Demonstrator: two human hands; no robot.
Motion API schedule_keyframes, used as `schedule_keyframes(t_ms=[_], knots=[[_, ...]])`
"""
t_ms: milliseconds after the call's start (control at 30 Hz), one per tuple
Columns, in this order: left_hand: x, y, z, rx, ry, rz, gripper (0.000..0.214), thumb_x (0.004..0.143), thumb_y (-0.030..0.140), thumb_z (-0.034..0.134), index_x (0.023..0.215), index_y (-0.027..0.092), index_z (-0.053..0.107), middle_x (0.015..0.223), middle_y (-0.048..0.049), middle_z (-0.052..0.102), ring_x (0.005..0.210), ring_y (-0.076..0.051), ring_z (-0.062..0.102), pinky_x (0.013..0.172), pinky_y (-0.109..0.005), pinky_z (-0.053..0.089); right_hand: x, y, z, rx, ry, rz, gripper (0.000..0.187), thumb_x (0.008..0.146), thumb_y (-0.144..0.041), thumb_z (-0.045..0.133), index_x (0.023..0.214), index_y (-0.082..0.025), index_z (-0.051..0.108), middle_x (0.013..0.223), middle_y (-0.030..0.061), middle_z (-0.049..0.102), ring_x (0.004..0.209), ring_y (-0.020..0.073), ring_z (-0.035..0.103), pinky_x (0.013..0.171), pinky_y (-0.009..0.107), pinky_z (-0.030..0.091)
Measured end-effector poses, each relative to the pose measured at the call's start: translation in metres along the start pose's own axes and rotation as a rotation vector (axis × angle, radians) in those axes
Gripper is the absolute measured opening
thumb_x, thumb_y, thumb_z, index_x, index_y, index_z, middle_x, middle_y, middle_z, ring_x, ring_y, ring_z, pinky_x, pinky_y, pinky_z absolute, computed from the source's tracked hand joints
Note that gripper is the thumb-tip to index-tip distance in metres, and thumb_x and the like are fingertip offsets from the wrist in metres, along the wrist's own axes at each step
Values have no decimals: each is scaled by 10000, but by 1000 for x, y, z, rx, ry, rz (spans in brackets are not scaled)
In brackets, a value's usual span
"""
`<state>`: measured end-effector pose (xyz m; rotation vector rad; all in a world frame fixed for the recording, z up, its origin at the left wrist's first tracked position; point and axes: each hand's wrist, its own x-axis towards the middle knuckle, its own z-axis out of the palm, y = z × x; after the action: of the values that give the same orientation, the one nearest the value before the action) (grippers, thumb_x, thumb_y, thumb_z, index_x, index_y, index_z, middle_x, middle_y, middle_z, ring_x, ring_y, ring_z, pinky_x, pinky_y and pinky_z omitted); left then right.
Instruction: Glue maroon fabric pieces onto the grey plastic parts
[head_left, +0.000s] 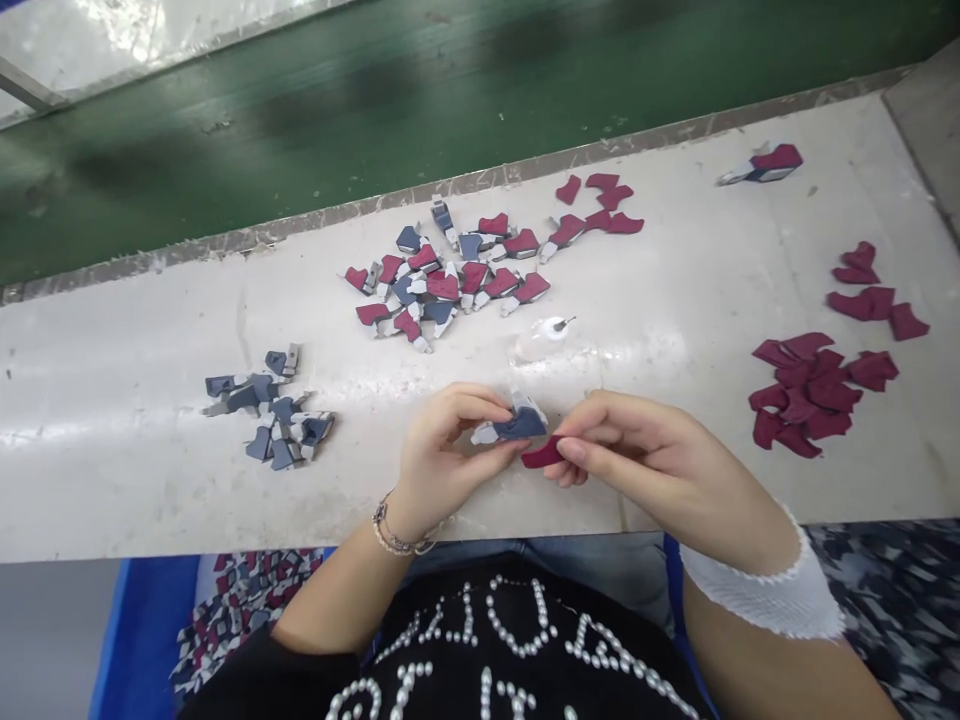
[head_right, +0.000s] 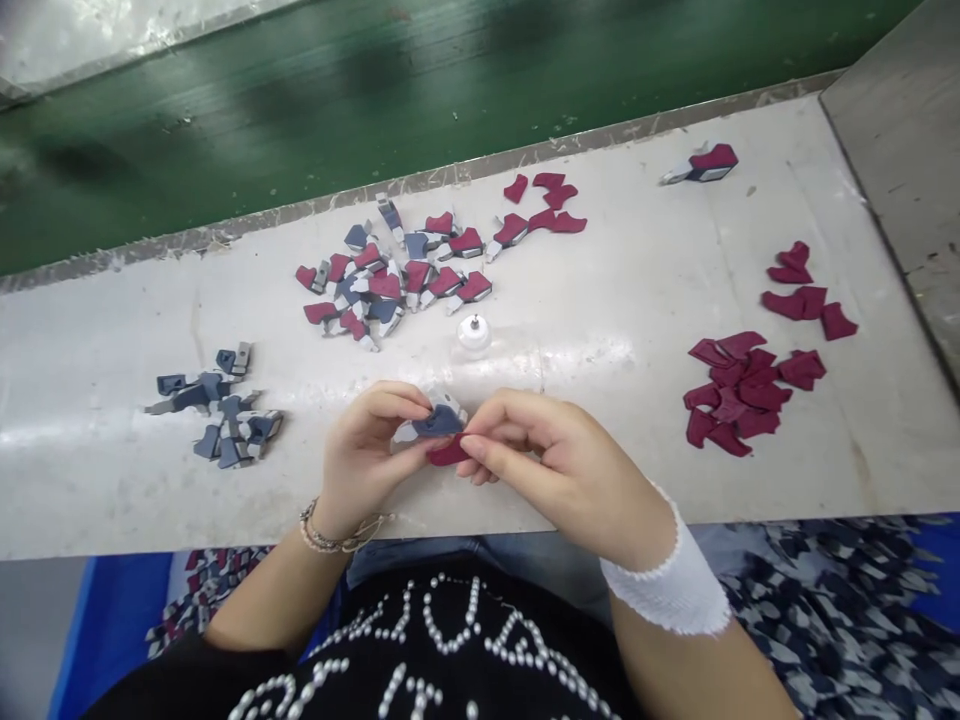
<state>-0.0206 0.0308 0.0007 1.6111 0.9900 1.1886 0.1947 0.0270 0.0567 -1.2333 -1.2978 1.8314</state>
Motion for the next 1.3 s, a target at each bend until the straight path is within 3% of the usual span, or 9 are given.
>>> schedule_keyframes(t_ms=[233,400,867,1000,1133,1200,1300], knots=[[-3,0,2,62,-10,48,290,778,124,814,1019,210,679,996,-45,707,931,-158,693,824,-308,612,9,5,9,-70,90,14,236,938,-419,665,874,-193,649,780,31,721,749,141,716,696,237,606],[-1,1,0,105,-8,120,320,752,150,850,1026,207,695,983,-40,721,919,-153,707,830,-290,621,9,5,7,-44,72,34,225,950,-404,655,881,-193,619,781,25,725,724,121,699,664,213,588],[0,4,-3,112,-18,160,316,742,204,866,1015,213,706,938,-30,738,857,-152,716,781,-294,638,9,4,9,-92,99,39,261,910,-431,699,835,-197,614,745,10,711,700,130,688,645,232,571],[0,4,-5,72,-33,145,322,735,194,871,1010,222,705,921,-24,748,856,-158,722,770,-297,639,9,2,6,-145,97,31,284,931,-483,656,871,-210,606,694,-11,657,635,118,615,580,234,510],[1,5,-6,66,-51,181,328,715,183,883,989,225,708,906,-12,758,843,-151,731,762,-278,640,13,2,5,-142,6,17,303,975,-513,572,1070,-231,630,838,11,659,734,133,589,637,253,495],[1,6,-6,62,-62,201,340,701,163,890,985,211,709,907,-15,759,843,-144,731,770,-262,638,15,3,4,-114,-69,8,292,988,-490,555,1029,-218,651,913,32,658,800,144,589,687,264,498],[2,7,-6,55,-78,218,310,713,183,886,968,199,712,899,-18,759,821,-138,730,741,-246,636,18,5,3,-71,-107,-24,275,982,-448,580,886,-198,642,804,10,586,736,122,529,662,249,462]])
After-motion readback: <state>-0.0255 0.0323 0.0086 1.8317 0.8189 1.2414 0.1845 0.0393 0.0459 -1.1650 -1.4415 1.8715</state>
